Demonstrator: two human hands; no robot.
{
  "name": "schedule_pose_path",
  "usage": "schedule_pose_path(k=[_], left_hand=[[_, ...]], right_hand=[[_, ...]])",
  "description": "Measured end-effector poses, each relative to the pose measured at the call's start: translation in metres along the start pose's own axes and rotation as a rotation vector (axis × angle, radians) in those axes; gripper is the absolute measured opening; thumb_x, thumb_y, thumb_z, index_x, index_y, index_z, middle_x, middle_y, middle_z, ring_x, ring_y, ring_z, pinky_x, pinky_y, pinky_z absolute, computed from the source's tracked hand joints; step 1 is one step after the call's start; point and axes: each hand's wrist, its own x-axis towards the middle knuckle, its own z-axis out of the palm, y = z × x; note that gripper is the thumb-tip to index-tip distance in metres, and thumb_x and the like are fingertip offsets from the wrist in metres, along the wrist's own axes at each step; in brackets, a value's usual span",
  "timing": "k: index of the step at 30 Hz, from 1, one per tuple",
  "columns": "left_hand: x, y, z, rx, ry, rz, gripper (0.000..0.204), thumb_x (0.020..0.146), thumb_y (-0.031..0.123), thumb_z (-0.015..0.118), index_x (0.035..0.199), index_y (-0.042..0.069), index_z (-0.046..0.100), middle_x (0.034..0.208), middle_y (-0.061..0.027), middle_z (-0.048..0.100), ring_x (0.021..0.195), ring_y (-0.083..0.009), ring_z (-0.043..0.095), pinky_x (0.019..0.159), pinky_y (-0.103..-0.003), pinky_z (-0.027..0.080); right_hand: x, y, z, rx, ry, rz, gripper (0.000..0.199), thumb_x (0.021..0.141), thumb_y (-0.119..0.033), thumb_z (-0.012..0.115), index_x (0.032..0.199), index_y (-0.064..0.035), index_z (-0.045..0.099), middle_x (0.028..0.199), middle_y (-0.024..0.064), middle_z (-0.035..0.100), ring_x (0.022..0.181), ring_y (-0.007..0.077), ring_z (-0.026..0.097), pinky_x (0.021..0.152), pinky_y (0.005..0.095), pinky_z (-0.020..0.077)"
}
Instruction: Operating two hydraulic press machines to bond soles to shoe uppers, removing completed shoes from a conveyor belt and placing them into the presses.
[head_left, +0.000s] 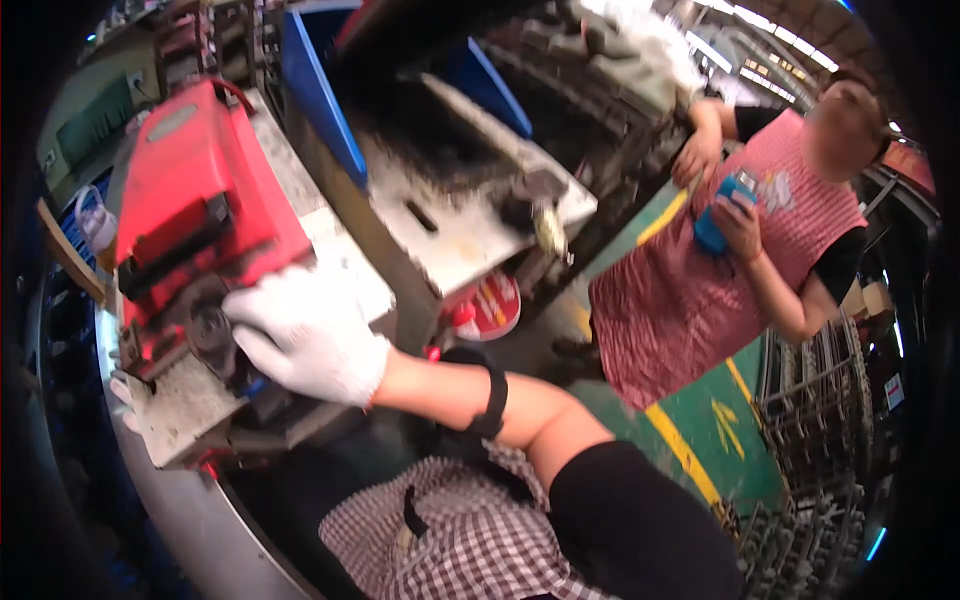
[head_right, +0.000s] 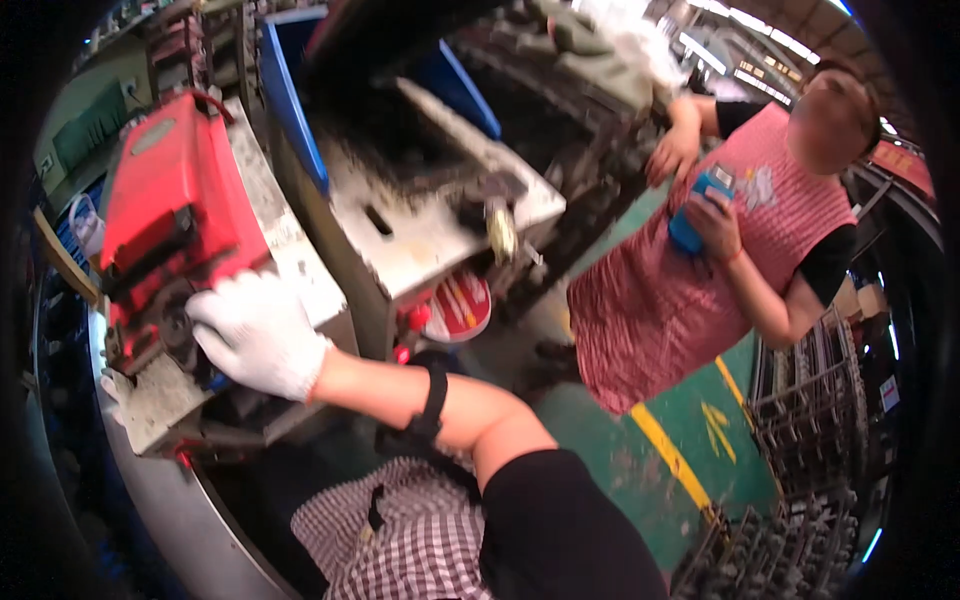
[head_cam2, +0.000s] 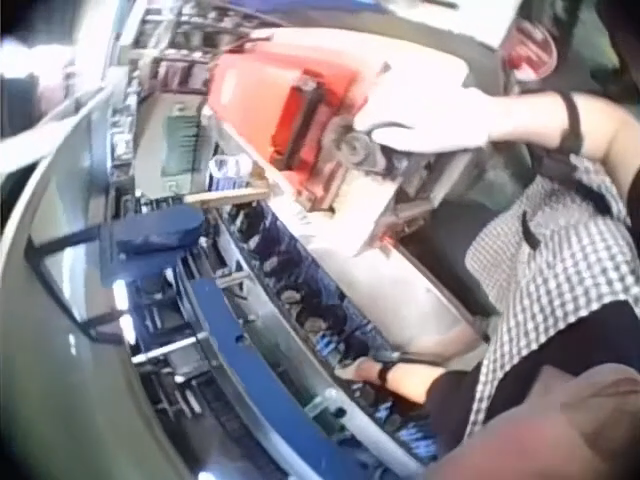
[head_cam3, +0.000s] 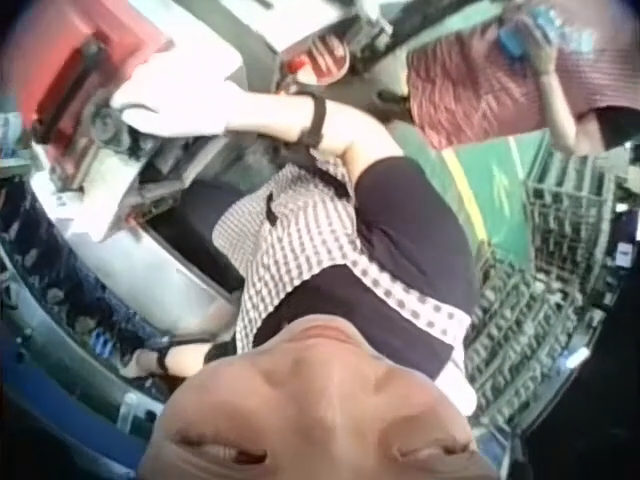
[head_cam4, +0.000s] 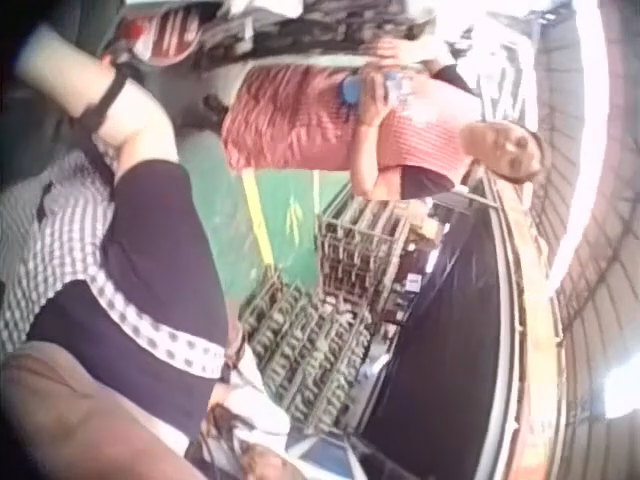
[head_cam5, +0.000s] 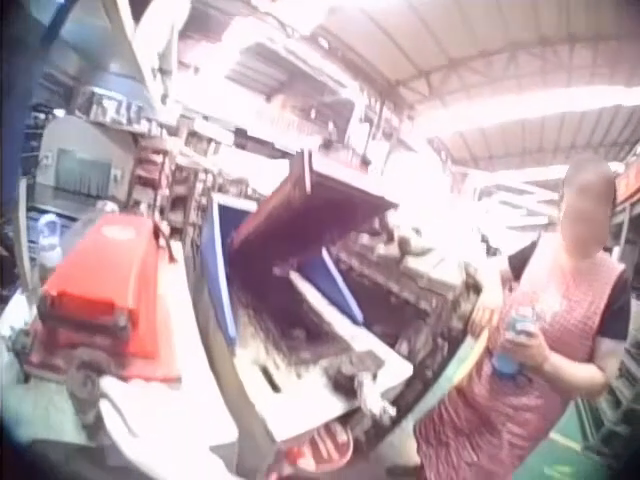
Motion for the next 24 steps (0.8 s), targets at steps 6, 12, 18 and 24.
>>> schedule_pose_path(k=[6,12,18,24], left_hand=[[-0.151,0.088,-0.014,-1.575,-0.004,-0.382,0.020,0.085,0.021,0.069,0.103,0.016,0.075,0.122,-0.0101,0.068,0.131,-0.0257,0.052,0.094,-0.067,0.046],[-0.274,0.244,-0.076,-1.760,-0.631,-0.354,0.086,0.089,0.035,0.063,0.161,0.002,0.031,0.163,-0.0243,0.037,0.146,-0.0424,0.043,0.120,-0.054,0.040],[-0.354,0.388,-0.087,-1.812,-0.909,0.221,0.092,0.086,0.036,0.066,0.163,0.004,0.027,0.164,-0.0252,0.034,0.147,-0.0438,0.042,0.123,-0.055,0.037],[-0.421,0.514,-0.060,-1.362,-1.248,0.244,0.093,0.082,0.037,0.070,0.160,0.005,0.032,0.158,-0.0201,0.044,0.139,-0.0387,0.053,0.120,-0.050,0.042]], right_hand=[[-0.004,0.009,0.006,0.046,-0.040,0.020,0.019,0.090,-0.024,0.069,0.104,-0.0119,0.071,0.084,0.0103,0.063,0.082,0.0306,0.063,0.073,0.0443,0.0493],[-0.009,0.006,-0.008,0.357,0.107,-0.181,0.026,0.083,-0.007,0.071,0.109,-0.0073,0.073,0.097,0.0113,0.069,0.093,0.0322,0.066,0.083,0.0444,0.0522],[-0.038,-0.043,-0.047,0.971,-0.355,-0.100,0.075,0.092,-0.032,0.073,0.153,-0.0022,0.040,0.149,0.0223,0.046,0.140,0.0383,0.046,0.116,0.0469,0.0377],[-0.034,-0.009,-0.132,1.508,-0.438,0.413,0.113,0.091,-0.051,0.066,0.167,0.0002,0.001,0.173,0.0207,0.012,0.160,0.0280,0.018,0.129,0.0384,0.0143]])
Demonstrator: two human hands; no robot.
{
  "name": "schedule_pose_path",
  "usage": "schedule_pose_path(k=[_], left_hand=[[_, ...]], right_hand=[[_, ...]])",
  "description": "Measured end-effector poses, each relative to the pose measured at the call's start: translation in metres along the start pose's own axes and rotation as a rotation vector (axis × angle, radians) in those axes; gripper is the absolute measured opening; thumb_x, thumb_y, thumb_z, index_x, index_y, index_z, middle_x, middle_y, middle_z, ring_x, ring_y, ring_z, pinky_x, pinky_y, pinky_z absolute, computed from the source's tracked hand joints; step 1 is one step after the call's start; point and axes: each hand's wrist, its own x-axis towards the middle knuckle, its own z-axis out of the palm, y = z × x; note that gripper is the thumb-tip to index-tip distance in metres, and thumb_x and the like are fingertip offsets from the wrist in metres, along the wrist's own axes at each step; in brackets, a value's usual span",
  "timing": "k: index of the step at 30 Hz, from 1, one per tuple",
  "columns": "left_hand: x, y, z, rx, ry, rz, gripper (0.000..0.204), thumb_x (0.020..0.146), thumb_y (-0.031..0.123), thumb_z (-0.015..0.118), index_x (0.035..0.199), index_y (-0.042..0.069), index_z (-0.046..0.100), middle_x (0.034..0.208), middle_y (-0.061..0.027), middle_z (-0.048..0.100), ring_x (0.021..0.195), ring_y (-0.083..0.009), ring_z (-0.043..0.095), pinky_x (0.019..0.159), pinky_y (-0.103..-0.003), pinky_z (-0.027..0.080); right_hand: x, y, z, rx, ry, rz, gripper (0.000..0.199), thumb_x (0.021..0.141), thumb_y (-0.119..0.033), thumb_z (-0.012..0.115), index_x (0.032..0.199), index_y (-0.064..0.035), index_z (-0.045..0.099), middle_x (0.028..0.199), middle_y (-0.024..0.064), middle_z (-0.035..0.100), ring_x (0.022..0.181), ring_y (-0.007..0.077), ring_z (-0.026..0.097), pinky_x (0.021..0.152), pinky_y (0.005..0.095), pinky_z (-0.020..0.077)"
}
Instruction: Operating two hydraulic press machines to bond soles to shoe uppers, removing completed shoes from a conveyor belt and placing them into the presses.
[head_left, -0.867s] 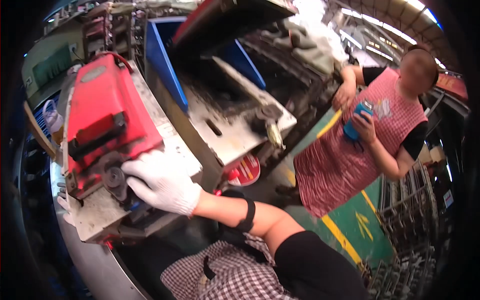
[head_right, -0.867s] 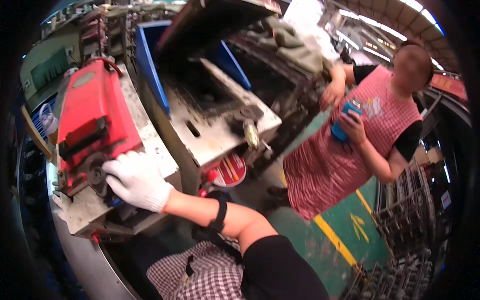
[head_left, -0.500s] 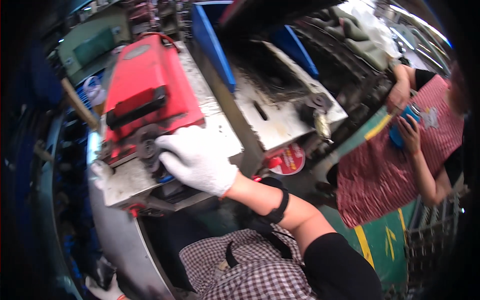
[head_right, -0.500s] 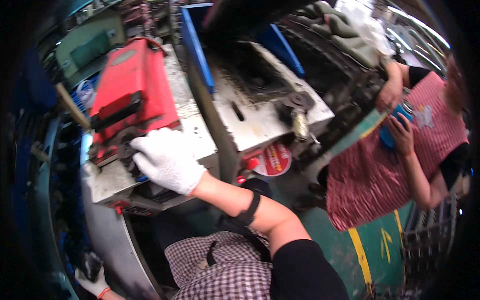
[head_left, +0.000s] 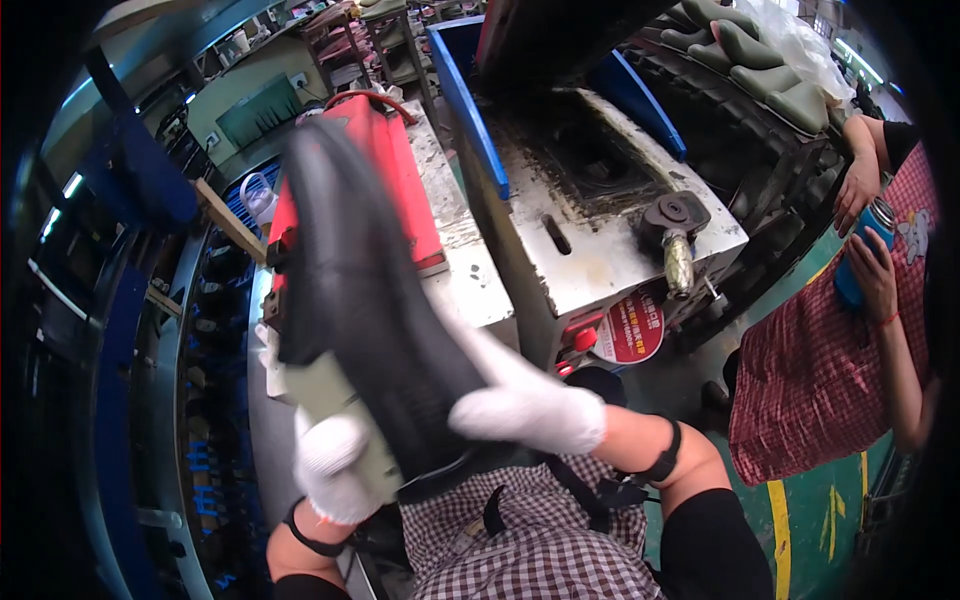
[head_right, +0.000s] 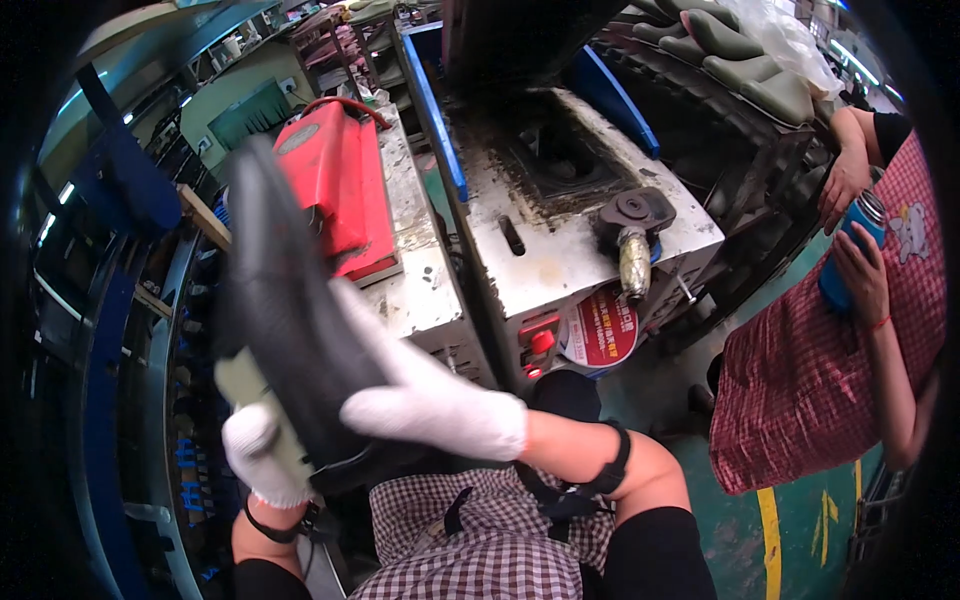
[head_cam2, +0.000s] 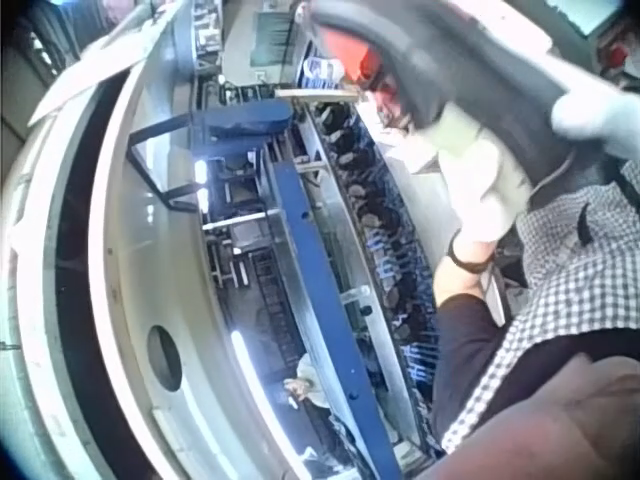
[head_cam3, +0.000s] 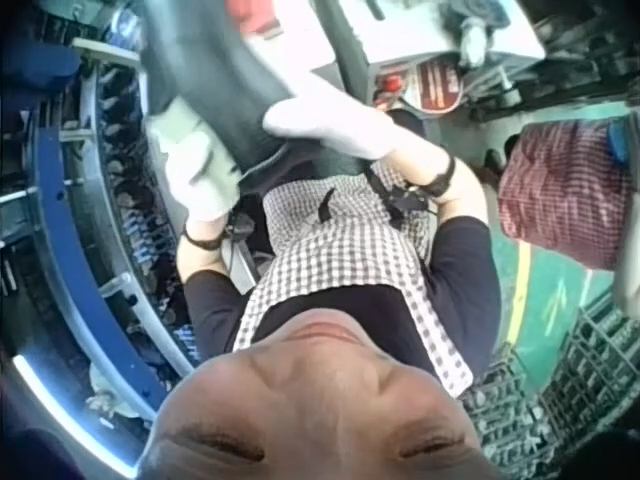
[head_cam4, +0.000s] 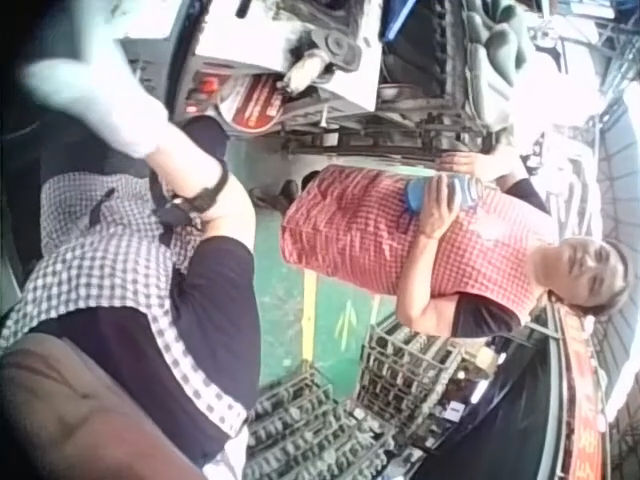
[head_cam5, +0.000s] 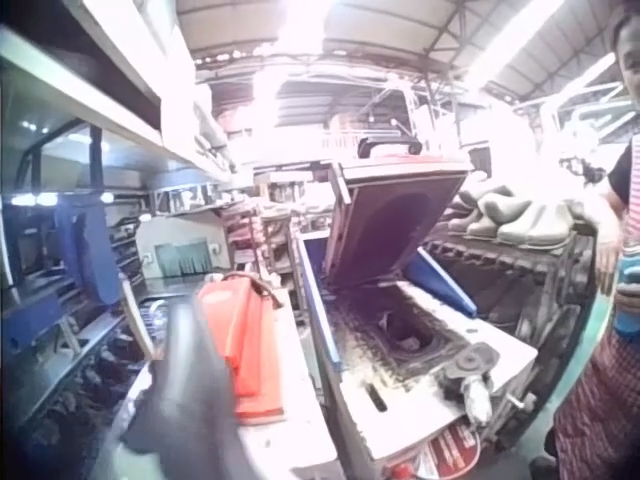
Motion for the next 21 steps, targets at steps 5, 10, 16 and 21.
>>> schedule_pose_path(k=[5,10,16,21], left_hand=[[0.083,0.016,0.055,0.381,-0.259,0.337,0.106,0.089,0.035,0.076,0.167,0.002,0.012,0.170,-0.0202,0.024,0.161,-0.0308,0.019,0.130,-0.044,0.014],[0.201,0.064,0.136,0.611,-0.118,0.769,0.061,0.096,0.027,0.059,0.148,-0.004,0.052,0.147,-0.0264,0.058,0.138,-0.0327,0.056,0.114,-0.040,0.043],[0.342,0.116,0.212,1.348,-0.106,1.182,0.064,0.103,0.040,0.058,0.151,-0.002,0.048,0.151,-0.0257,0.051,0.141,-0.0362,0.048,0.117,-0.043,0.038],[0.393,0.130,0.266,1.798,-0.079,1.205,0.032,0.098,0.020,0.054,0.108,-0.003,0.074,0.112,-0.0267,0.072,0.108,-0.0369,0.070,0.096,-0.045,0.053]], right_hand=[[-0.021,-0.091,-0.071,0.128,0.335,0.051,0.089,0.089,-0.030,0.066,0.163,0.0022,0.028,0.152,0.0168,0.051,0.134,0.0197,0.055,0.113,0.0321,0.0430],[0.014,-0.137,-0.209,-1.085,0.597,0.121,0.086,0.085,-0.040,0.068,0.156,0.0016,0.043,0.143,0.0251,0.059,0.133,0.0315,0.058,0.113,0.0352,0.0441],[0.091,-0.139,-0.289,-1.595,0.732,0.517,0.093,0.076,-0.053,0.067,0.157,-0.0120,0.047,0.156,0.0315,0.042,0.141,0.0438,0.049,0.119,0.0416,0.0404],[0.109,-0.095,-0.345,-1.775,0.574,0.782,0.106,0.081,-0.065,0.064,0.162,-0.0039,0.032,0.158,0.0371,0.036,0.147,0.0470,0.042,0.120,0.0457,0.0371]])
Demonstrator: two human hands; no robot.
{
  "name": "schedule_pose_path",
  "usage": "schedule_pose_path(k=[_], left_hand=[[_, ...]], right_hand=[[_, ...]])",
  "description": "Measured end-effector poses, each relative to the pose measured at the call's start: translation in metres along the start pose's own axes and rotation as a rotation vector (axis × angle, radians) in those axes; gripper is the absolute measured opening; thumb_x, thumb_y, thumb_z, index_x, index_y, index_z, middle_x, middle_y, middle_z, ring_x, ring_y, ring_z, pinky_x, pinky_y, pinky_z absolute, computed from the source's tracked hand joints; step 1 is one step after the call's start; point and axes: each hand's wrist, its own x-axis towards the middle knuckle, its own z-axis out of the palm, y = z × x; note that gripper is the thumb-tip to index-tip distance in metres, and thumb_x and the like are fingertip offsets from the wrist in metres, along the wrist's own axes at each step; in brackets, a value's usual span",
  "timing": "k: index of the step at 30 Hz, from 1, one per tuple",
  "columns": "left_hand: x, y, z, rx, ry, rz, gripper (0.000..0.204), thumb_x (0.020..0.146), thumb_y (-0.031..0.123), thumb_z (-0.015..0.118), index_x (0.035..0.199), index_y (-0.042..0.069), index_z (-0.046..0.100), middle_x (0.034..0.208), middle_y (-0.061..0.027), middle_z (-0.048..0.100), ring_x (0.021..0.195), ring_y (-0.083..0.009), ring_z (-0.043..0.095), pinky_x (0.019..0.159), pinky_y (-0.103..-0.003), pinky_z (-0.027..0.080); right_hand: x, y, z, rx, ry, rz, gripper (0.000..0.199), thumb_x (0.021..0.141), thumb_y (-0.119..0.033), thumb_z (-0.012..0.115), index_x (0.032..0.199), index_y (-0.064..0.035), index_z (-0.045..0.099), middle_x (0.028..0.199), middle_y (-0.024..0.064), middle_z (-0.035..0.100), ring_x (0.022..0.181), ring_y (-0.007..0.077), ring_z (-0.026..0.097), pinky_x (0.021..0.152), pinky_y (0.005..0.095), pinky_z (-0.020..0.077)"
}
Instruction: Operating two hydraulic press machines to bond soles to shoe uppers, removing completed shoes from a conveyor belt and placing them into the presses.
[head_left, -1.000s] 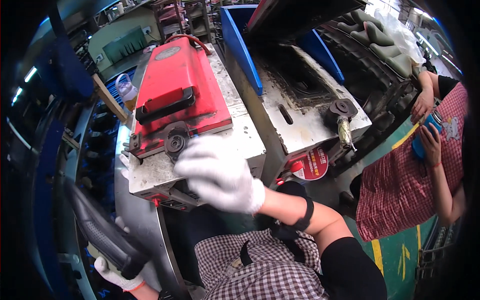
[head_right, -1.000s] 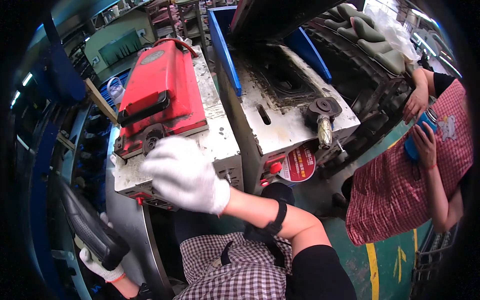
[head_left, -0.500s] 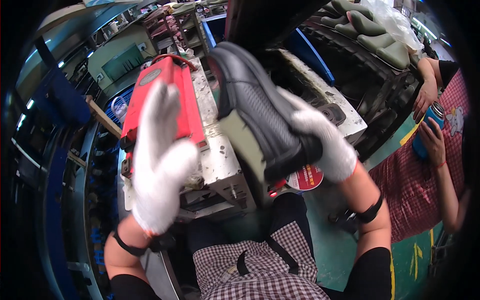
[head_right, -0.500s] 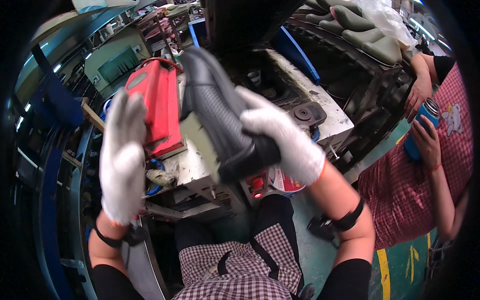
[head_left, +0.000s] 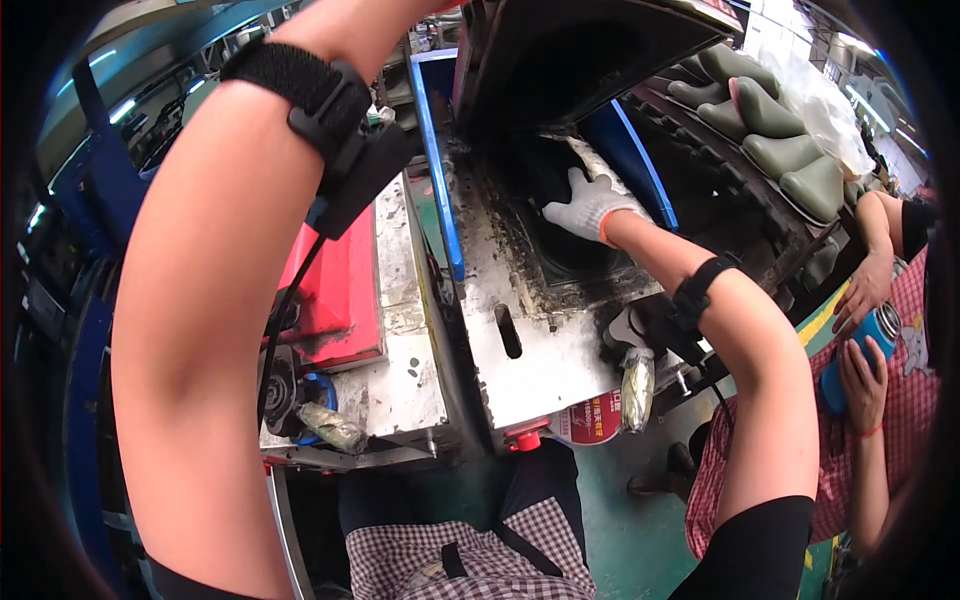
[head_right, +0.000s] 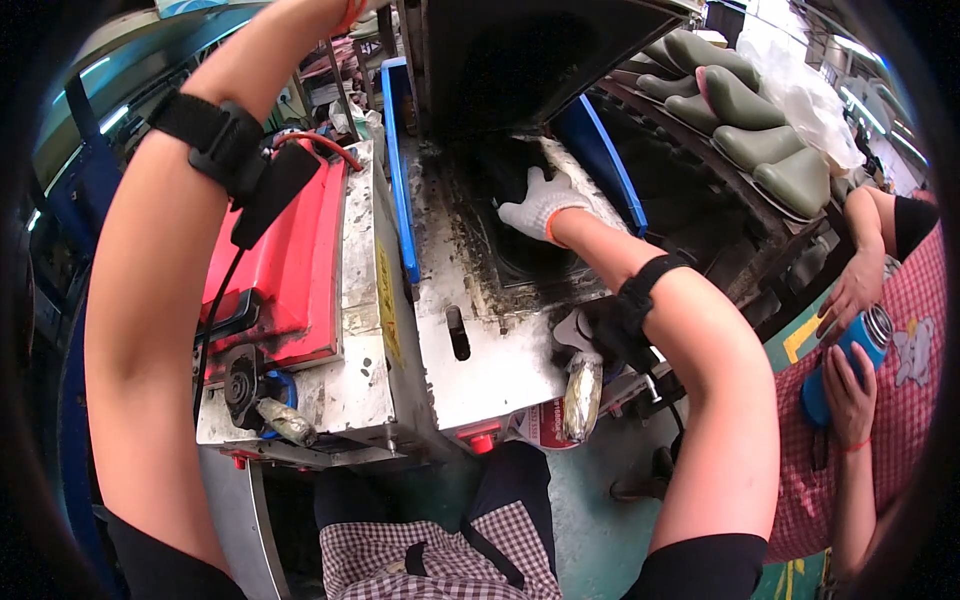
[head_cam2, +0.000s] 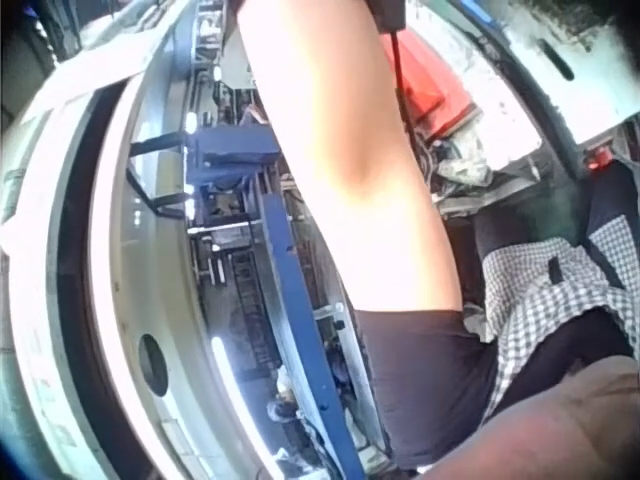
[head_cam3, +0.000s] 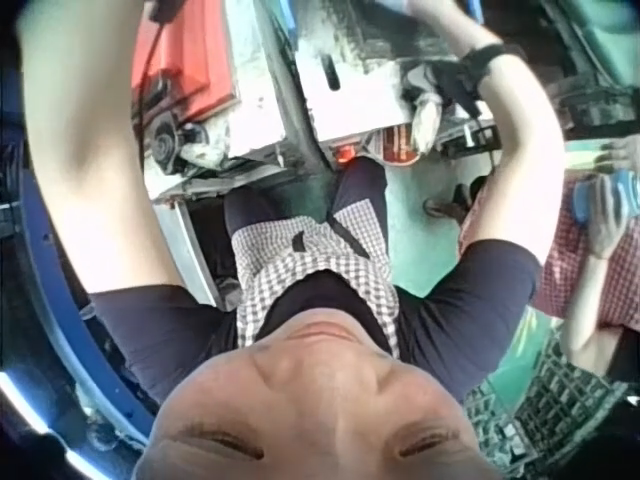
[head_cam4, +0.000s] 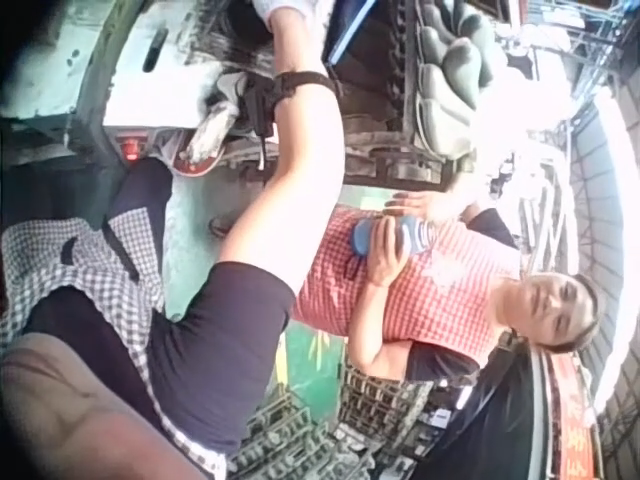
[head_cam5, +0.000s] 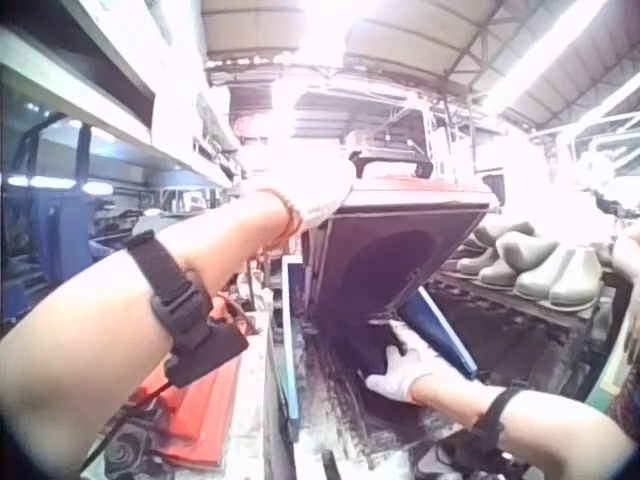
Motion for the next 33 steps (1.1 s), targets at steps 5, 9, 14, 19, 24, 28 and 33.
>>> schedule_pose_path(k=[5,9,14,19,24,28,33], left_hand=[[0.032,-0.026,0.004,0.612,-0.141,0.257,0.033,0.097,0.018,0.051,0.097,0.000,0.079,0.094,-0.0231,0.076,0.085,-0.0362,0.075,0.079,-0.047,0.058],[0.008,-0.005,0.003,0.338,-0.007,0.122,0.033,0.096,0.018,0.052,0.100,0.001,0.080,0.095,-0.0217,0.077,0.085,-0.0362,0.075,0.080,-0.045,0.058],[-0.055,0.047,-0.020,0.138,-0.232,0.048,0.035,0.097,0.018,0.050,0.106,0.000,0.078,0.105,-0.0246,0.076,0.102,-0.0375,0.075,0.090,-0.046,0.058],[-0.108,0.088,0.010,-0.007,-0.482,-0.082,0.047,0.093,0.023,0.055,0.134,0.002,0.063,0.120,-0.0215,0.072,0.111,-0.0358,0.070,0.098,-0.044,0.054],[-0.193,0.138,0.073,-0.190,-0.095,-0.362,0.034,0.089,0.021,0.055,0.117,0.004,0.064,0.102,-0.0180,0.071,0.096,-0.0351,0.069,0.085,-0.048,0.055],[-0.236,0.162,0.104,-0.182,-0.099,-0.372,0.051,0.086,0.021,0.058,0.133,0.002,0.058,0.105,-0.0163,0.066,0.099,-0.0340,0.062,0.083,-0.048,0.049],[-0.269,0.179,0.124,-0.180,-0.150,-0.379,0.061,0.085,0.020,0.059,0.141,-0.001,0.055,0.106,-0.0162,0.065,0.099,-0.0331,0.061,0.083,-0.047,0.048]], right_hand=[[0.001,-0.006,-0.008,-0.022,-0.126,-0.009,0.118,0.080,-0.077,0.062,0.166,-0.0057,0.024,0.161,0.0370,0.032,0.149,0.0477,0.038,0.122,0.0470,0.0329],[-0.015,0.001,-0.024,-0.057,-0.099,-0.061,0.116,0.084,-0.081,0.056,0.163,-0.0006,0.030,0.161,0.0342,0.035,0.148,0.0447,0.041,0.122,0.0447,0.0336],[-0.116,0.004,-0.074,-0.028,-0.032,-0.193,0.087,0.094,-0.065,0.058,0.158,-0.0067,0.042,0.153,0.0252,0.048,0.137,0.0424,0.053,0.115,0.0434,0.0422],[-0.230,0.025,-0.046,0.167,0.215,-0.444,0.056,0.091,-0.038,0.070,0.135,-0.0041,0.062,0.122,0.0188,0.065,0.116,0.0384,0.062,0.101,0.0438,0.0495],[-0.297,0.020,0.008,0.232,0.474,-0.549,0.033,0.085,-0.028,0.077,0.109,-0.0064,0.071,0.113,0.0136,0.068,0.113,0.0354,0.063,0.101,0.0470,0.0487],[-0.301,0.021,0.036,0.147,0.574,-0.563,0.024,0.083,-0.023,0.079,0.101,-0.0084,0.072,0.113,0.0117,0.068,0.122,0.0352,0.060,0.110,0.0539,0.0406],[-0.296,0.031,0.047,0.110,0.783,-0.553,0.028,0.075,-0.005,0.074,0.103,-0.0100,0.071,0.110,0.0093,0.068,0.118,0.0333,0.063,0.107,0.0530,0.0447]])
